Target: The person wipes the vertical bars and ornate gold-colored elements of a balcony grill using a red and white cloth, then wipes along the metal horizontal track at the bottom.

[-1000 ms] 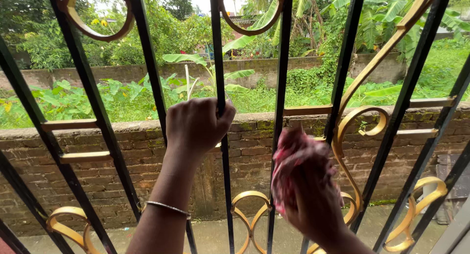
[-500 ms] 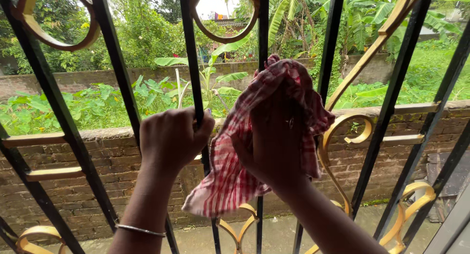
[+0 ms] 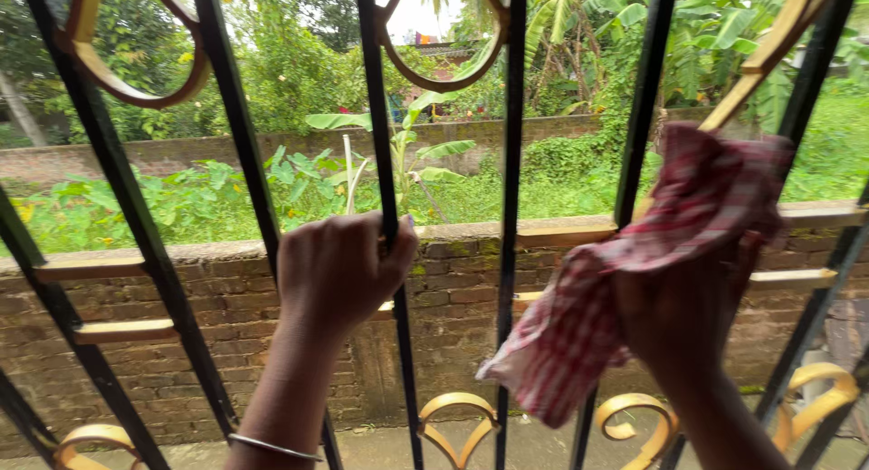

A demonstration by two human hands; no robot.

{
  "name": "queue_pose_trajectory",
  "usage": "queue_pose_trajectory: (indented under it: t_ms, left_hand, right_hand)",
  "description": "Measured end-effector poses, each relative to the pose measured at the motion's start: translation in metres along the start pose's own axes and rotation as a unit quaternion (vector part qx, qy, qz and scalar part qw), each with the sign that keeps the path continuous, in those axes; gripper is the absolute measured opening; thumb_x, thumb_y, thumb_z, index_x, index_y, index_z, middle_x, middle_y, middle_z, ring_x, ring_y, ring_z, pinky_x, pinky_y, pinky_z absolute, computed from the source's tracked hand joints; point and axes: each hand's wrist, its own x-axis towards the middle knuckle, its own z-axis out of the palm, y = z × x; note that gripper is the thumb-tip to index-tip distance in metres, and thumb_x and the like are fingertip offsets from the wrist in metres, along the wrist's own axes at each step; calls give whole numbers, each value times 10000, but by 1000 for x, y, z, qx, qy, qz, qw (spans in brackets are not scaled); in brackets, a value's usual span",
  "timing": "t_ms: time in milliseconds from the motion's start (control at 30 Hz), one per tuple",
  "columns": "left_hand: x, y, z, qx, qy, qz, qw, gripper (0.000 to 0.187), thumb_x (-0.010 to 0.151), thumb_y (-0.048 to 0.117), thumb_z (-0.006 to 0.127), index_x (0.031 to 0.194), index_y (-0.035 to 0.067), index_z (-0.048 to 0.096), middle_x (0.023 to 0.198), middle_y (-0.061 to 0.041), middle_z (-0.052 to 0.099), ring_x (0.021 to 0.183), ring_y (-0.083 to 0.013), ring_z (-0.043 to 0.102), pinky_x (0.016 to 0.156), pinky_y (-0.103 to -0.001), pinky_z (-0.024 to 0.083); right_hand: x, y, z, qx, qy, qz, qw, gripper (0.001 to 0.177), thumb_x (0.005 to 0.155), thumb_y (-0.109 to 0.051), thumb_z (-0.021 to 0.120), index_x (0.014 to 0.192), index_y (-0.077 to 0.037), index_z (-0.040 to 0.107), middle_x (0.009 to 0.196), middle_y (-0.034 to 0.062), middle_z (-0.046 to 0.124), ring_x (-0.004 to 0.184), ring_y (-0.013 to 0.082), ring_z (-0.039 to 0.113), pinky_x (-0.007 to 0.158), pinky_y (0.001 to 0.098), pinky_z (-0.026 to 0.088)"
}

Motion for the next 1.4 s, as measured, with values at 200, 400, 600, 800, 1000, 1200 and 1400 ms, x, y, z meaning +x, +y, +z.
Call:
queue_pose_trajectory:
  t_ms: [200, 400, 600, 800, 1000, 1200, 1400]
  left_hand:
    - [0, 8, -6, -10, 15, 2, 1000, 535, 957, 497, 459, 618, 178, 724, 543, -106, 659, 511, -298, 670, 541, -452, 513]
    - [1, -8, -10, -127, -54, 18, 990, 588, 1016, 479, 272, 964, 121, 736, 886, -151, 737, 857, -340, 691, 772, -479, 523]
    - [-6, -18, -19, -306, 28, 52, 950, 565, 1005, 453, 368, 1378, 80, 572, 1361, -205, 615, 1265, -377, 580, 1026, -452, 461]
    - [-42, -44, -29, -18, 281, 112, 953, 443, 910, 401, 624, 1282, 159, 636, 1406, -164, 486, 1457, -382, 398, 1238, -654, 259]
    - [-3, -114, -69, 119, 338, -21, 933, 756, 987, 438, 655, 1543, 39, 332, 1553, -382, 318, 1463, -534, 189, 1119, -795, 143]
    - [3, -140, -52, -186, 218, -104, 953, 517, 988, 169, 491, 1475, 65, 351, 1008, -233, 727, 948, -367, 754, 839, -461, 603]
    - [-6, -167, -53, -263, 176, -142, 938, 323, 1047, 127, 459, 1365, 96, 415, 841, -236, 686, 688, -317, 734, 600, -426, 554]
  right_hand:
    - [-23, -51, 20, 90, -18, 54, 994, 852, 864, -426, 669, 1463, 60, 307, 1448, 331, 405, 1407, 512, 350, 1203, 623, 164]
    - [-26, -145, 44, 224, -24, 30, 974, 900, 891, -430, 632, 1523, 95, 266, 1496, 360, 358, 1425, 542, 297, 1201, 639, 153]
    - [-2, -159, 35, 327, -43, -153, 932, 690, 931, -284, 571, 1549, -60, 361, 1592, 244, 371, 1508, 431, 306, 1254, 542, 187]
    - [48, -118, 5, 256, -14, -149, 955, 646, 892, -321, 626, 1464, -83, 446, 1446, 198, 476, 1362, 388, 420, 1159, 526, 299]
    - [67, -74, 12, 174, -70, -147, 971, 604, 853, -359, 681, 1380, -106, 530, 1301, 152, 582, 1215, 346, 534, 1065, 510, 411]
    - [95, -58, 60, 58, -153, -155, 974, 298, 1005, -356, 559, 1230, -174, 630, 1134, 58, 679, 1102, 232, 653, 1019, 426, 538]
    - [45, -113, 34, -28, -292, -36, 955, 492, 906, -384, 641, 1306, -98, 611, 1233, 173, 640, 1145, 320, 616, 1052, 492, 477]
